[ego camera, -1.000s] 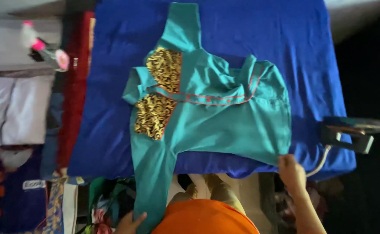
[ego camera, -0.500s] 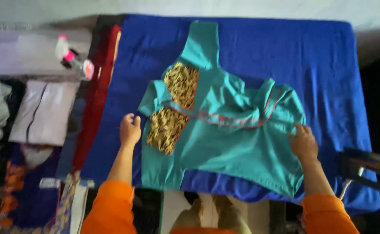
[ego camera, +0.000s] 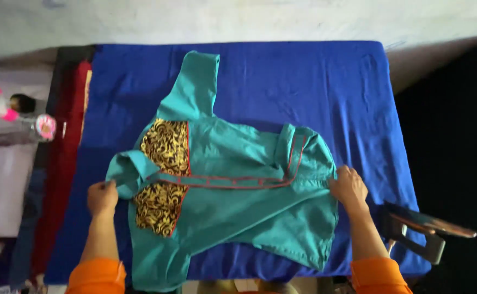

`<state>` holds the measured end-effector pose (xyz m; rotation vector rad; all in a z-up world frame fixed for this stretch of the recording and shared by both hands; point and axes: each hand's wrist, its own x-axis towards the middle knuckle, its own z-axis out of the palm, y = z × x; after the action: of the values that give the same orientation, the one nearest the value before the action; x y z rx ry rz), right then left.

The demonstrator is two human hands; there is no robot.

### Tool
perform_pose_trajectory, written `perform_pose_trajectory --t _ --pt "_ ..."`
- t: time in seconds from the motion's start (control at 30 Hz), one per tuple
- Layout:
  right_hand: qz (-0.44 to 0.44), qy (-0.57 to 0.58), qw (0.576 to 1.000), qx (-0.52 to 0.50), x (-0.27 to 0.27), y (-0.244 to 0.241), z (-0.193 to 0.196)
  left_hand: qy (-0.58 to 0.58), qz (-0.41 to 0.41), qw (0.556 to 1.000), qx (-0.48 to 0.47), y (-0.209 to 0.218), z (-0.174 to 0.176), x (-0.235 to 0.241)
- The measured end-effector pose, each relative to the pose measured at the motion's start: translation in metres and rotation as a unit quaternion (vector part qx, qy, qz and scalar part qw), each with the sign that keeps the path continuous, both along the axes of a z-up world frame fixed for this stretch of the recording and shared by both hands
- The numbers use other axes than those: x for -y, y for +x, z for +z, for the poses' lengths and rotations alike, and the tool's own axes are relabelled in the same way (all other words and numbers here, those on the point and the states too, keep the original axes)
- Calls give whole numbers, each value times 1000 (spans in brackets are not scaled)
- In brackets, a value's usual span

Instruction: Ironing a shirt and then fastening the buttons on an ironing table.

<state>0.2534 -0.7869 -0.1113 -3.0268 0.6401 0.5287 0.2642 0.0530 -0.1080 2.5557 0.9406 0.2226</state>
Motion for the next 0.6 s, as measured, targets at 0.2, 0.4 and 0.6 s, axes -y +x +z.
perform_pose_trajectory --t 0.2,0.4,0.6 --pt "-9 136 980 143 -132 87 123 230 -81 949 199 58 119 117" --pt "-41 164 982 80 -152 85 135 202 -308 929 -45 81 108 167" --pt "-15 56 896 439 -97 -44 107 202 -313 928 -9 81 90 157"
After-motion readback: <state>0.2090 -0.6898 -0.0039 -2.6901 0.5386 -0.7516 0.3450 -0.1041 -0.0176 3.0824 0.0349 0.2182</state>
